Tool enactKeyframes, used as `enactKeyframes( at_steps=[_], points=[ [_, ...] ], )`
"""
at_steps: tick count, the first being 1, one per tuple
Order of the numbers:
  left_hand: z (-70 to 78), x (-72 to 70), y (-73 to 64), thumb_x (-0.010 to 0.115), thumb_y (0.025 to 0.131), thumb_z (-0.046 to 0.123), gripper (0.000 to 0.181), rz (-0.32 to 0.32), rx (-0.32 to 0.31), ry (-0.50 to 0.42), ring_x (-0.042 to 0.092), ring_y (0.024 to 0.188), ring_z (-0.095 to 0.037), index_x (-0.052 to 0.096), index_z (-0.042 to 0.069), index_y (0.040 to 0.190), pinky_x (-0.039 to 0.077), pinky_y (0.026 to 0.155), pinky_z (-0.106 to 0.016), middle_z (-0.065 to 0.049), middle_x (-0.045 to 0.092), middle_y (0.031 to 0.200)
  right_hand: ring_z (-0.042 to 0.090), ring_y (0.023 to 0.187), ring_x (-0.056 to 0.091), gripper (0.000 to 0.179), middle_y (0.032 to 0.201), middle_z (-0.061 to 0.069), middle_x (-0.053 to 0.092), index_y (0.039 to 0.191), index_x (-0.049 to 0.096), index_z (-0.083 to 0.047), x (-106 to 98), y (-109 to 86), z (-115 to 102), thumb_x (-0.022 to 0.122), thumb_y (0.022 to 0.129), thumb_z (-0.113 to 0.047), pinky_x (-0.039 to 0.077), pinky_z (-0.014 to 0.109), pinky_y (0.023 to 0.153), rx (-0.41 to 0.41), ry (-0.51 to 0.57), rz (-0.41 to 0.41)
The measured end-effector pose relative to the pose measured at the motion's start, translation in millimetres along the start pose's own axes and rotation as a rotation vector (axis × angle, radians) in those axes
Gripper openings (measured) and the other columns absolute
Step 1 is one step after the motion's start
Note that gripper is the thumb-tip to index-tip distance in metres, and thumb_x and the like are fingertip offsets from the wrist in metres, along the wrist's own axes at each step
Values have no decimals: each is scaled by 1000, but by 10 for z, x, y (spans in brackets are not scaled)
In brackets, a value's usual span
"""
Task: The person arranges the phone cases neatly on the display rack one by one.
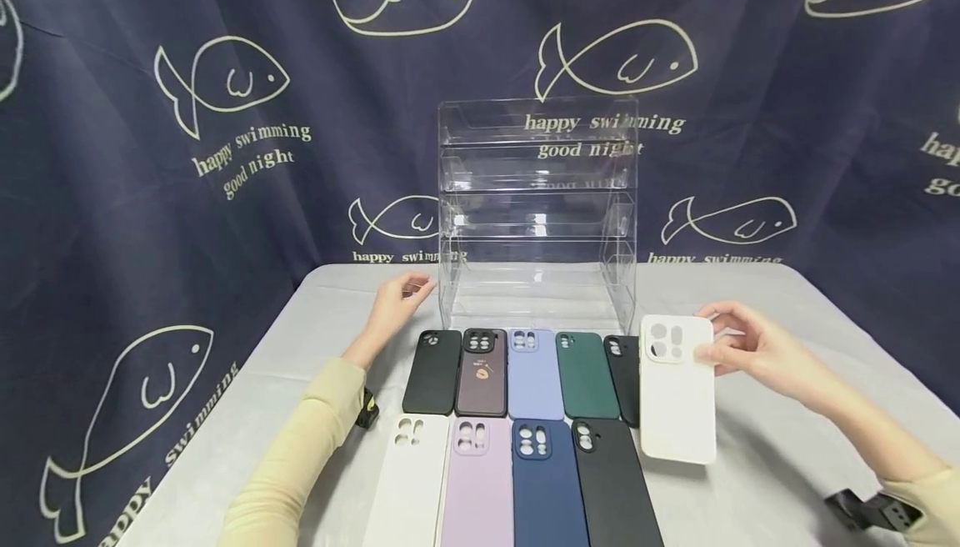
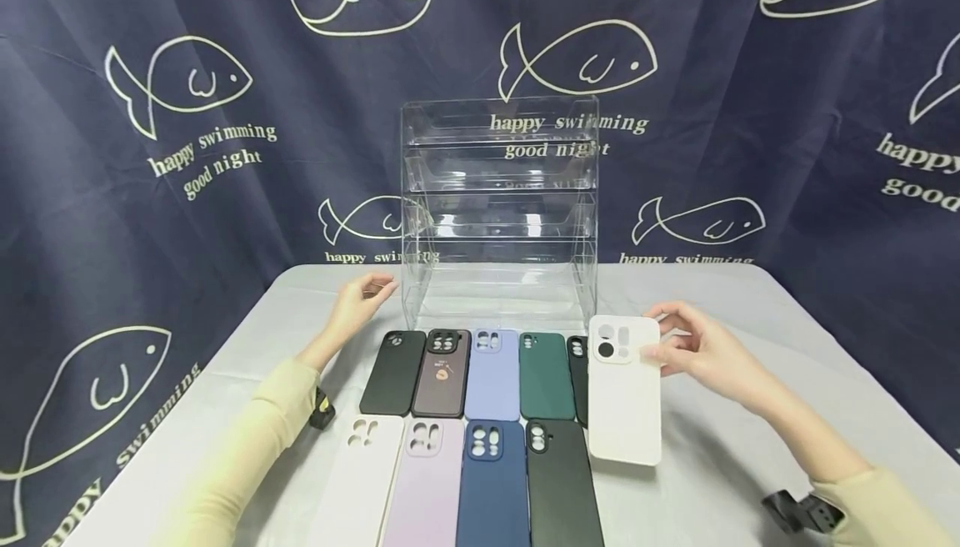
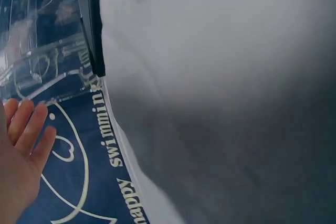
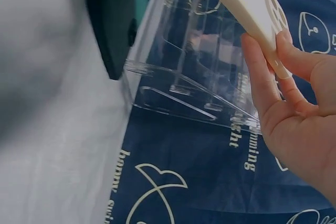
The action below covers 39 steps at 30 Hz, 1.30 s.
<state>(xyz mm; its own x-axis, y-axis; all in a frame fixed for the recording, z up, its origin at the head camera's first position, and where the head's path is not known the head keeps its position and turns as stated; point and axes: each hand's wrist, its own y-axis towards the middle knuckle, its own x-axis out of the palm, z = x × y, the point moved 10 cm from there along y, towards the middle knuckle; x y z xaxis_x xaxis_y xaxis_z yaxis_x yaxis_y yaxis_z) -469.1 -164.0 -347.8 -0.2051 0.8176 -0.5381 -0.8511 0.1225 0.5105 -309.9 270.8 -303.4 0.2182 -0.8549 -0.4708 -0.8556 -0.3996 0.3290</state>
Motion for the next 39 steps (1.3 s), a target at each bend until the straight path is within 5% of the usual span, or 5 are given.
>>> enactKeyframes(
  at_steps=[5, 10, 17, 30, 39],
  points=[
    [191, 46, -33, 64, 89, 26, 28, 11, 101, 148, 67, 91, -27, 66, 2, 105, 56, 85, -40, -13, 68, 103, 8, 73, 67, 48, 91, -8, 62, 116, 48, -18, -144, 104, -92, 57, 83, 16, 60, 29, 58, -23, 8, 45],
    [254, 116, -31, 68, 86, 17, 29, -5, 124, 108, 67, 91, -28, 64, -3, 106, 57, 86, -39, -16, 67, 105, 5, 74, 66, 47, 90, -9, 63, 116, 48, -18, -253, 229, -154, 58, 83, 15, 60, 28, 59, -13, -16, 91],
    [240, 177, -32, 70, 83, 9, 32, -24, 104, 49, 67, 91, -31, 60, -5, 110, 57, 85, -39, -20, 67, 105, 4, 74, 67, 45, 90, -10, 63, 115, 50, -18, -357, 361, -167, 60, 83, 13, 60, 26, 59, -6, -13, 137],
    [51, 257, -32, 68, 84, 6, 35, -95, -29, -131, 65, 98, -35, 57, -5, 116, 57, 88, -37, -23, 64, 109, 1, 75, 66, 43, 91, -12, 61, 114, 50, -20, -496, 490, -115, 63, 84, 7, 60, 26, 59, 51, -72, 178],
    [154, 142, -21, 70, 84, 31, 46, -127, 97, 291, 65, 101, -27, 59, 7, 122, 55, 88, -42, -12, 67, 113, 2, 74, 66, 43, 91, -11, 61, 114, 50, -20, -513, 488, -99, 64, 83, 7, 60, 26, 59, 68, -73, 188]
  ],
)
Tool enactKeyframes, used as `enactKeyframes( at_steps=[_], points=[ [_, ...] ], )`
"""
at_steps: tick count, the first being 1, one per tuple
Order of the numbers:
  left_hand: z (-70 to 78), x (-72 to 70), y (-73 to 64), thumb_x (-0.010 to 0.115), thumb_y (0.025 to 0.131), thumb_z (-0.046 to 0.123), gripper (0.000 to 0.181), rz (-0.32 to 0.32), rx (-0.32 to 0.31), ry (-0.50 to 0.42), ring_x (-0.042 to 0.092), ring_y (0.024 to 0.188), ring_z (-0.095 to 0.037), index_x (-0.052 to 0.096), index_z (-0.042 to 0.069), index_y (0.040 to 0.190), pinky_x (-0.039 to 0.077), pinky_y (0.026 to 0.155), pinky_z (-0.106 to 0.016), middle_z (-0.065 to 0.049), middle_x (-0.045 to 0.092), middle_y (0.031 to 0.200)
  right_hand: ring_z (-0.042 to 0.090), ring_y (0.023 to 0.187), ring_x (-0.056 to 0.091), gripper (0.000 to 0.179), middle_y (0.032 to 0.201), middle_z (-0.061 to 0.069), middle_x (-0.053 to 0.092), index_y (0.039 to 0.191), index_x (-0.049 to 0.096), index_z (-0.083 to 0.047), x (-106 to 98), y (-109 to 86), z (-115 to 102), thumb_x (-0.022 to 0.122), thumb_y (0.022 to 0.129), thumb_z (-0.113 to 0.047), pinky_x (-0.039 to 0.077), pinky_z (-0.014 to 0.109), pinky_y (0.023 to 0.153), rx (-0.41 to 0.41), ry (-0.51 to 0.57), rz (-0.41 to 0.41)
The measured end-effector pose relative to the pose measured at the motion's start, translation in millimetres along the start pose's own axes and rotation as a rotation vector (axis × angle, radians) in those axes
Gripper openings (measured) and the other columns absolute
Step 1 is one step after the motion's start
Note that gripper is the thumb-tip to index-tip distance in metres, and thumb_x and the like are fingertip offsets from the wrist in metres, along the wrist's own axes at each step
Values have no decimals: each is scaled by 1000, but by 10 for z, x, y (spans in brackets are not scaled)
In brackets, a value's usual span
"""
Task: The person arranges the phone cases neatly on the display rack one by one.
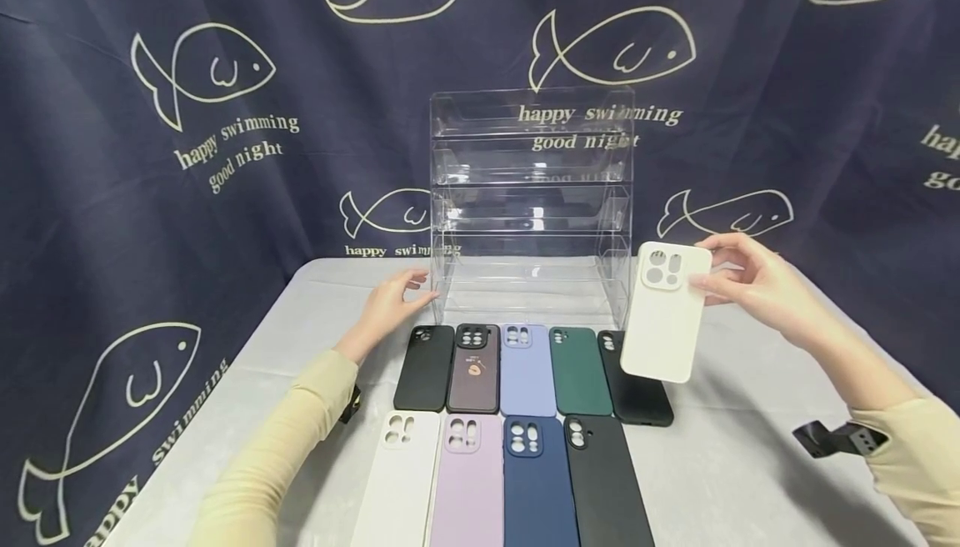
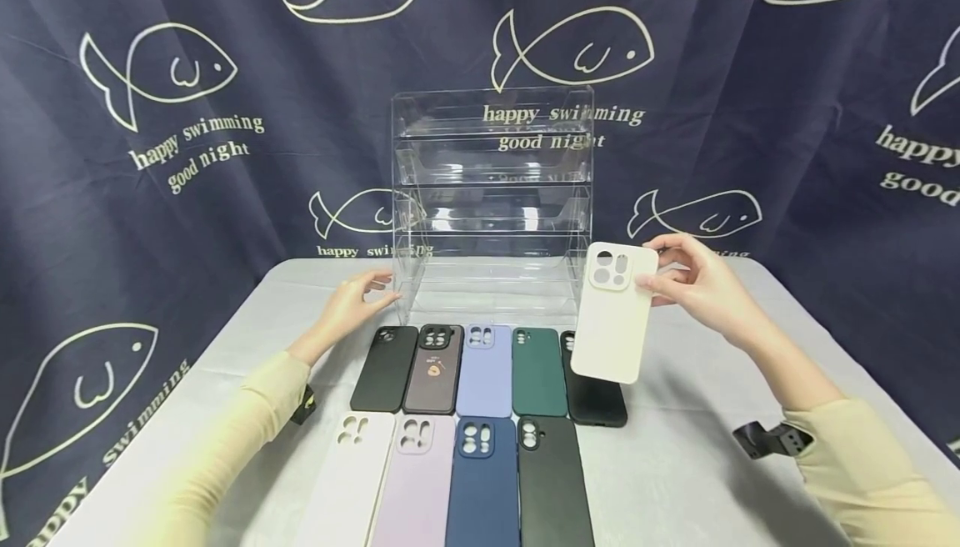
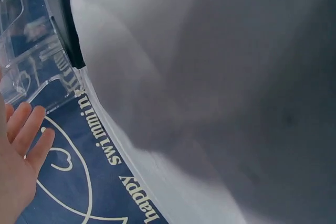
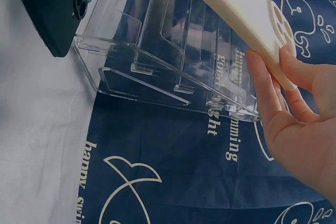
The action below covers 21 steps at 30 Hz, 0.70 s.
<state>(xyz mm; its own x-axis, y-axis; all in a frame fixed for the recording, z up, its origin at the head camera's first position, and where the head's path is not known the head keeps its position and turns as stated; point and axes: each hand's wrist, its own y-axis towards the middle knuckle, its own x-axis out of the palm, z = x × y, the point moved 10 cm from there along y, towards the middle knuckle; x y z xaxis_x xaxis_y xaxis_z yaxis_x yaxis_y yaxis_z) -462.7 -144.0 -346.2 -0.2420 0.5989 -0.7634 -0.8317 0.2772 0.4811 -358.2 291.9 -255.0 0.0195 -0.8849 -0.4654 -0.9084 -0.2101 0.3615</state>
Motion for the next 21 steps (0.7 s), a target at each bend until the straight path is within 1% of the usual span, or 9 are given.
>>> enactKeyframes(
  at_steps=[2, 5, 7, 10, 11, 13, 17, 19, 21],
  points=[
    [21, -4, -9, 70, 84, 30, 45, 15, 16, 33, 64, 102, -27, 59, 8, 122, 54, 90, -42, -11, 67, 113, 2, 74, 66, 43, 91, -11, 61, 114, 50, -20, -3, 8, -4, 64, 83, 7, 60, 26, 59, -10, 4, 2],
    [65, 8, -19, 70, 84, 25, 45, 34, 43, 54, 63, 103, -28, 58, 6, 122, 52, 92, -44, -13, 65, 115, 2, 74, 67, 44, 91, -10, 62, 114, 51, -17, -17, 30, -37, 64, 82, 10, 60, 25, 59, -38, 26, 6],
    [93, 21, -25, 69, 84, 22, 45, 50, 62, 66, 63, 104, -28, 57, 4, 123, 52, 93, -44, -13, 65, 115, 1, 74, 67, 44, 90, -12, 62, 113, 51, -18, -43, 52, -66, 64, 82, 10, 60, 25, 59, -42, 15, 26],
    [120, 33, -29, 68, 84, 18, 45, 75, 73, 34, 63, 103, -29, 55, 2, 124, 53, 92, -44, -16, 63, 115, 0, 74, 66, 44, 90, -14, 63, 113, 52, -18, -80, 97, -130, 64, 82, 9, 60, 25, 60, -42, -10, 52],
    [123, 36, -25, 67, 84, 16, 45, 77, 69, 7, 63, 102, -30, 55, 1, 124, 53, 92, -43, -17, 63, 115, 0, 74, 66, 43, 89, -15, 63, 113, 51, -19, -93, 114, -153, 64, 82, 8, 59, 25, 60, -37, -32, 65],
    [106, 51, -16, 66, 86, 12, 44, 71, 45, -93, 63, 102, -31, 53, -2, 125, 54, 92, -41, -19, 62, 116, -1, 74, 66, 42, 89, -15, 63, 113, 52, -19, -117, 158, -205, 64, 83, 7, 59, 25, 60, -37, -41, 82],
    [36, 94, -14, 64, 87, 7, 43, 62, -36, -288, 64, 102, -34, 51, -6, 126, 55, 91, -37, -23, 59, 120, -2, 73, 66, 42, 87, -16, 63, 112, 51, -21, -156, 264, -305, 63, 84, 7, 59, 24, 59, -41, -45, 105],
    [9, 112, -21, 64, 87, 6, 42, 69, -63, -339, 64, 102, -34, 52, -6, 126, 56, 89, -35, -24, 59, 120, -2, 72, 66, 42, 87, -16, 63, 112, 51, -22, -179, 317, -356, 63, 84, 7, 59, 22, 58, -50, -40, 114],
    [-3, 123, -32, 64, 87, 4, 41, 80, -76, -364, 64, 101, -35, 52, -7, 125, 57, 87, -34, -25, 59, 120, -2, 71, 66, 43, 86, -15, 63, 111, 52, -21, -203, 366, -414, 63, 83, 9, 58, 21, 58, -68, -33, 125]
  ],
)
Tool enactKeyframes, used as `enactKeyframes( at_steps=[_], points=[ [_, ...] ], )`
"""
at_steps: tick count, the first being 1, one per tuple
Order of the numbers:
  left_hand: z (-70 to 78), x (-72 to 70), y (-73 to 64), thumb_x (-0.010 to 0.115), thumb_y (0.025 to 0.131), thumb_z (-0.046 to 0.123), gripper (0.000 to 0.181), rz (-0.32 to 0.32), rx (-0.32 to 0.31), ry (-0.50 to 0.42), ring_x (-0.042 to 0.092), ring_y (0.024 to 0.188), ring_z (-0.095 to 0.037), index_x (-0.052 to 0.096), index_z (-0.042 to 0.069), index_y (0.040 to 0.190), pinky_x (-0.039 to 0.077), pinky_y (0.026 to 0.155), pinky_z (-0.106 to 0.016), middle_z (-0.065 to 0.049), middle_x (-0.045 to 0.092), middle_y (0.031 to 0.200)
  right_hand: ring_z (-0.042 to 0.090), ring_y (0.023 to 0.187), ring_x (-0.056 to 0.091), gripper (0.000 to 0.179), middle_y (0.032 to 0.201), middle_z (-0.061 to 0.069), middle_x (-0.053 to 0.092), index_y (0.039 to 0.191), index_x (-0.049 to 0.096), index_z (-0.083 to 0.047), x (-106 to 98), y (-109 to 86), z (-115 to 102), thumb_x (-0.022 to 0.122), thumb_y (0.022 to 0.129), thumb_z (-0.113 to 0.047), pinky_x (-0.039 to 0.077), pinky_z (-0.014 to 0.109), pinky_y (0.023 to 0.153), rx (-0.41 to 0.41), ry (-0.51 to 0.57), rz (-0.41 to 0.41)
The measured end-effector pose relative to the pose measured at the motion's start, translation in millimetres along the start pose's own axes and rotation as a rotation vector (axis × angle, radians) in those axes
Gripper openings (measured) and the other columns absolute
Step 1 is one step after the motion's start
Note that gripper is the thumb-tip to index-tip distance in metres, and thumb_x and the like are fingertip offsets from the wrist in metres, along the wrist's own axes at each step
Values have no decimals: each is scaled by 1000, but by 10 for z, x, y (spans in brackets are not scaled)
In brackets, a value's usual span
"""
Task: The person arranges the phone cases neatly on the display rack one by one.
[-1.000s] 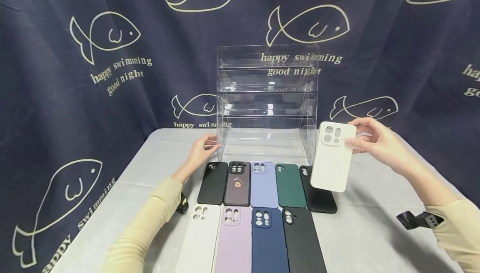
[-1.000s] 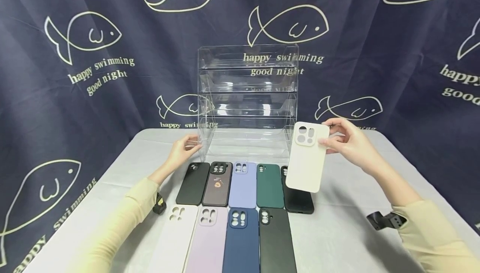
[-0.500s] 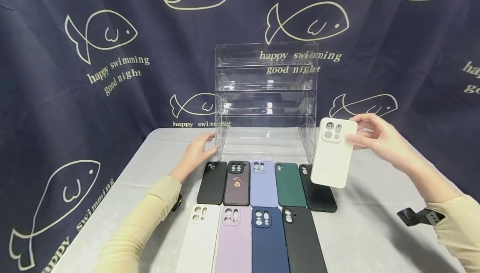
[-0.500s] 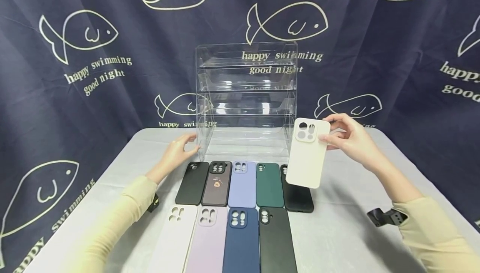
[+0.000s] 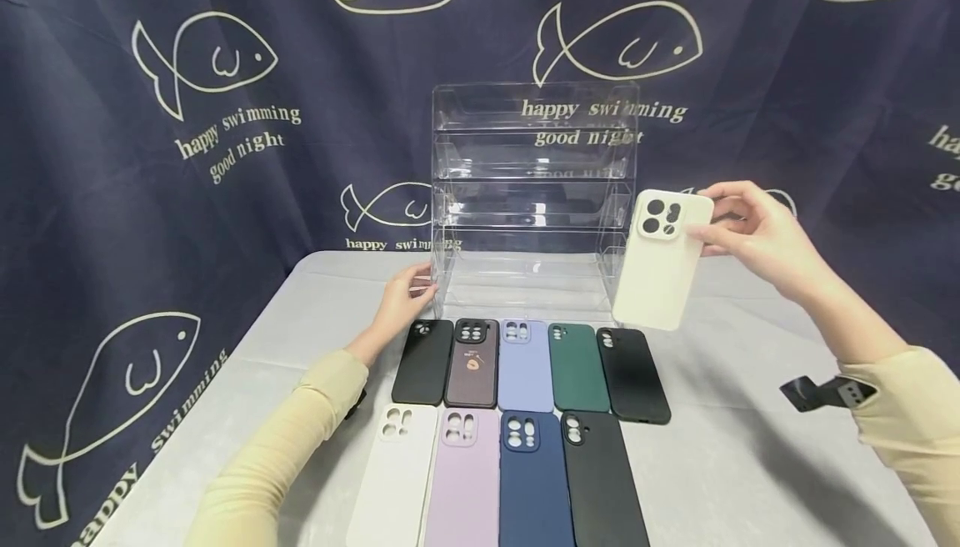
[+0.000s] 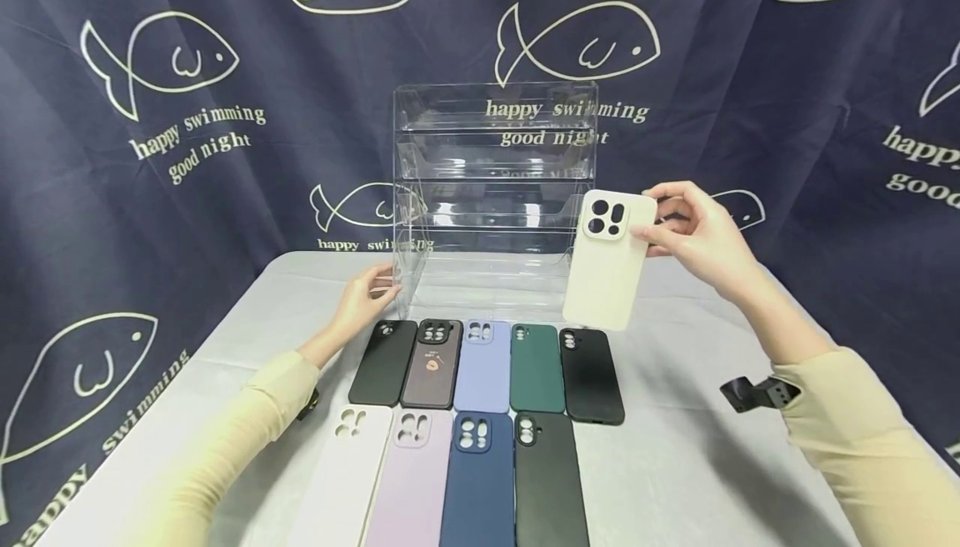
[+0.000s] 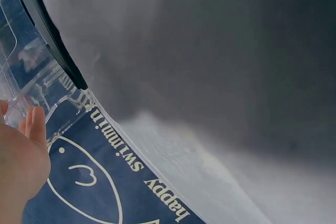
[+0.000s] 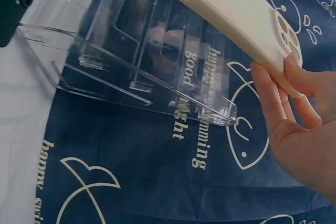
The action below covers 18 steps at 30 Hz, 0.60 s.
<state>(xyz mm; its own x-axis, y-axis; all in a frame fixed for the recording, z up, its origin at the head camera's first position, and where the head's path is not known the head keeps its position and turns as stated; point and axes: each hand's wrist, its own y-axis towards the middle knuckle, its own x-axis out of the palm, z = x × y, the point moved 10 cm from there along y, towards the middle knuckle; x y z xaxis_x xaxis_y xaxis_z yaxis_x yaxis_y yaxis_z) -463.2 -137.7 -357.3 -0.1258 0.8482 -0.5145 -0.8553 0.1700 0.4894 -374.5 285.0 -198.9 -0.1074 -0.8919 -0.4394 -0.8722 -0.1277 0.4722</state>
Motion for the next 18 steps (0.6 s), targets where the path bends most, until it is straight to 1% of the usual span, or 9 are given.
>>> enactKeyframes(
  at_steps=[4, 9, 12, 18],
  points=[
    [-6, -8, 0, 65, 86, 2, 40, 14, -2, -42, 65, 99, -36, 53, -8, 122, 58, 84, -33, -25, 59, 119, -2, 72, 66, 43, 86, -12, 62, 112, 54, -20, -36, 110, -96, 65, 81, 9, 58, 19, 58, -23, 22, 29],
    [-25, -10, -11, 66, 85, 2, 40, 21, -4, -79, 65, 98, -37, 54, -8, 122, 58, 84, -37, -25, 59, 120, -2, 72, 66, 42, 86, -8, 60, 113, 55, -19, -45, 229, -167, 66, 81, 6, 58, 18, 59, -20, 84, 51],
    [-37, -11, -26, 66, 85, 2, 39, 22, -6, -78, 65, 97, -37, 55, -7, 121, 58, 83, -39, -25, 59, 120, -1, 72, 67, 41, 86, -4, 59, 114, 56, -18, -41, 302, -219, 67, 81, 5, 58, 18, 59, -32, 119, 62],
    [-51, -14, -24, 66, 86, 3, 38, 31, -8, -61, 66, 96, -35, 56, -6, 121, 59, 80, -37, -24, 60, 119, -1, 72, 67, 41, 87, -3, 58, 116, 57, -16, -74, 464, -372, 67, 81, 3, 58, 18, 60, -86, 102, 104]
  ],
)
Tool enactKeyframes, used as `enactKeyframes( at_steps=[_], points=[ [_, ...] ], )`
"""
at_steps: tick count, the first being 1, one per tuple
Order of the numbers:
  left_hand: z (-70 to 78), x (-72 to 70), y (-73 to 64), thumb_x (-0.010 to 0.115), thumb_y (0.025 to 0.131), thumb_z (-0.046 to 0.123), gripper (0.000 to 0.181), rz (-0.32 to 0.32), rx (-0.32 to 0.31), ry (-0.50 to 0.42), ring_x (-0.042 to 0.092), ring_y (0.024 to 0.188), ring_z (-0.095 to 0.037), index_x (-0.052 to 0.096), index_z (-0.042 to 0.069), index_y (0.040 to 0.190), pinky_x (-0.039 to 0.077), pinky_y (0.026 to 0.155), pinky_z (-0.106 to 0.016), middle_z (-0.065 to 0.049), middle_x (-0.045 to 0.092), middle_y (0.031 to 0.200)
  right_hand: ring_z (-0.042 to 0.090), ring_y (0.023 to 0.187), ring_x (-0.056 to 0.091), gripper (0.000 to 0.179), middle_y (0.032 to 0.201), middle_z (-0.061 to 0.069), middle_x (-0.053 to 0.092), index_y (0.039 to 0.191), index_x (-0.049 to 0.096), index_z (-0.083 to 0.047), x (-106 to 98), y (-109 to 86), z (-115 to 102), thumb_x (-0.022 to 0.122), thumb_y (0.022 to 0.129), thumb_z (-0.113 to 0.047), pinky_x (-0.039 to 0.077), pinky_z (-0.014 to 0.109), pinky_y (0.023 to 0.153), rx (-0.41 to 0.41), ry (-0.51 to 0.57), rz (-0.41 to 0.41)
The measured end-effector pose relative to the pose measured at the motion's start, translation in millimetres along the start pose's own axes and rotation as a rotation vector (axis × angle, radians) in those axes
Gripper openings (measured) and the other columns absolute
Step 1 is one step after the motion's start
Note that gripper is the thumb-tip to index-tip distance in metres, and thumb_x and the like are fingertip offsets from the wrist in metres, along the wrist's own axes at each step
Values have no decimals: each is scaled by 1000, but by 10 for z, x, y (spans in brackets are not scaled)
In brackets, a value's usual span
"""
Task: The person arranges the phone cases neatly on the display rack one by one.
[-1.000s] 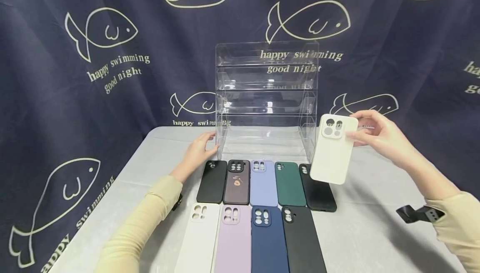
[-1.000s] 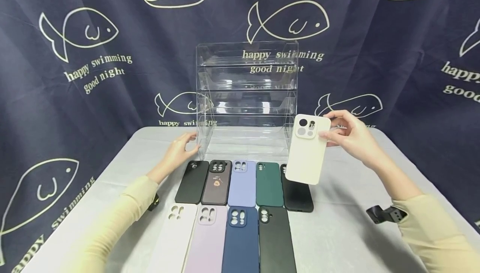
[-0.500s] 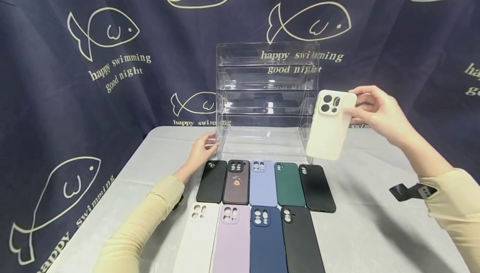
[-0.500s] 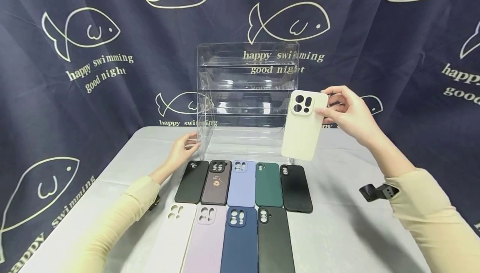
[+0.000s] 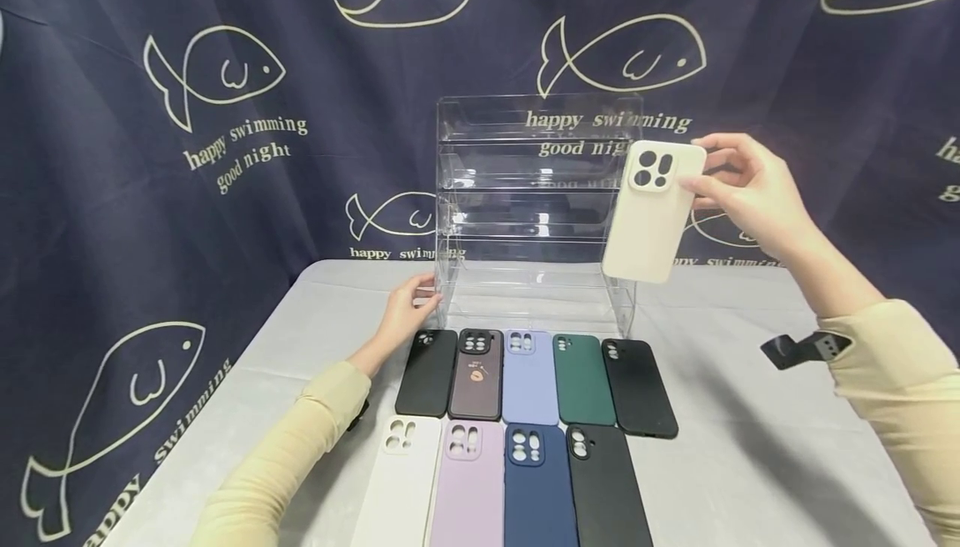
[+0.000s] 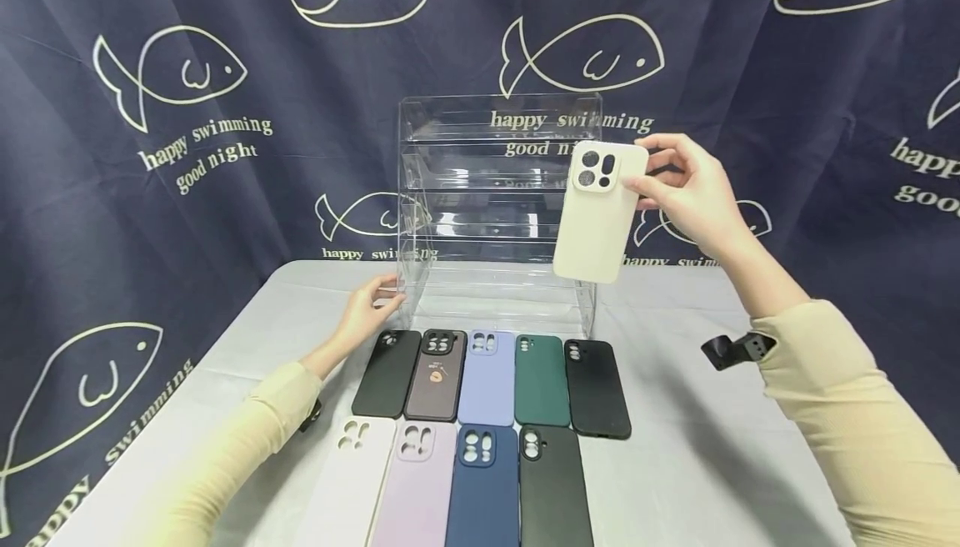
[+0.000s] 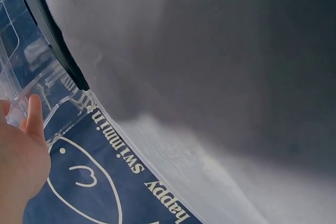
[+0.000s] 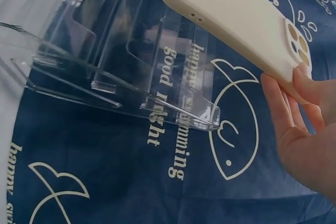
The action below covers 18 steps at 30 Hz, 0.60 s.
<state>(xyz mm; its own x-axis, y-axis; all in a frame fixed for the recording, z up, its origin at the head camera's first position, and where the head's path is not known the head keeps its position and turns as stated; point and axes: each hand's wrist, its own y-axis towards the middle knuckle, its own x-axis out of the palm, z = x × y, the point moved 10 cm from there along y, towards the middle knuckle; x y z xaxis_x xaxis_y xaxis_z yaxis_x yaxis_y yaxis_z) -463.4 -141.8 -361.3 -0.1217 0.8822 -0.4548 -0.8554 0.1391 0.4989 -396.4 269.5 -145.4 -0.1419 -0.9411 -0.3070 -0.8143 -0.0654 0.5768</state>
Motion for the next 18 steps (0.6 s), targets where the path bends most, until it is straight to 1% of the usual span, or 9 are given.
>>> enactKeyframes(
  at_steps=[2, 5, 9, 12, 13, 14, 16, 18],
  points=[
    [2, 7, 5, 65, 86, 4, 37, 1, -1, 5, 66, 96, -35, 56, -6, 121, 59, 79, -35, -23, 60, 118, 0, 72, 67, 41, 87, -3, 60, 116, 57, -15, -2, 67, -34, 68, 81, 3, 58, 18, 60, -14, 13, 7],
    [-2, 12, 9, 66, 86, 5, 38, 4, -2, 1, 66, 96, -35, 56, -6, 121, 60, 78, -34, -24, 60, 118, 2, 71, 68, 41, 86, -2, 61, 117, 59, -13, 11, 161, -71, 68, 81, 5, 58, 19, 60, -30, 66, 10],
    [-29, 16, 4, 66, 86, 4, 38, -1, -10, -30, 65, 97, -37, 55, -6, 121, 59, 79, -35, -25, 59, 119, 4, 69, 68, 42, 86, -1, 62, 118, 59, -9, 44, 274, -112, 67, 80, 7, 58, 21, 60, -46, 131, 15],
    [-30, 11, -9, 66, 86, 6, 38, 4, 12, -55, 66, 95, -36, 56, -6, 121, 60, 77, -36, -24, 60, 118, 5, 67, 68, 42, 86, 0, 63, 117, 59, -7, 54, 358, -135, 66, 79, 9, 58, 21, 59, -45, 203, 27],
    [-11, 2, -16, 66, 87, 9, 37, 13, 39, -67, 67, 94, -32, 56, -5, 120, 60, 76, -33, -23, 61, 117, 6, 67, 68, 42, 86, 1, 63, 117, 59, -6, 53, 387, -144, 66, 79, 10, 58, 22, 59, -45, 230, 34],
    [-6, -2, -20, 66, 87, 11, 37, 18, 52, -71, 67, 93, -31, 57, -4, 119, 60, 75, -32, -23, 61, 116, 7, 66, 68, 41, 85, 2, 63, 115, 59, -6, 52, 418, -149, 66, 78, 11, 58, 22, 58, -44, 268, 39],
    [-12, -1, -22, 66, 87, 11, 37, 18, 56, -78, 67, 93, -30, 57, -4, 119, 60, 75, -31, -22, 61, 116, 7, 66, 68, 40, 86, 3, 63, 113, 60, -6, 47, 480, -162, 67, 77, 11, 59, 23, 58, -42, 314, 51],
    [-12, 8, -21, 66, 87, 10, 36, 14, 38, -66, 67, 94, -30, 57, -4, 119, 60, 75, -29, -22, 61, 117, 8, 65, 68, 39, 86, 3, 64, 111, 61, -6, 44, 544, -172, 68, 76, 11, 58, 23, 57, -43, 349, 59]
  ],
)
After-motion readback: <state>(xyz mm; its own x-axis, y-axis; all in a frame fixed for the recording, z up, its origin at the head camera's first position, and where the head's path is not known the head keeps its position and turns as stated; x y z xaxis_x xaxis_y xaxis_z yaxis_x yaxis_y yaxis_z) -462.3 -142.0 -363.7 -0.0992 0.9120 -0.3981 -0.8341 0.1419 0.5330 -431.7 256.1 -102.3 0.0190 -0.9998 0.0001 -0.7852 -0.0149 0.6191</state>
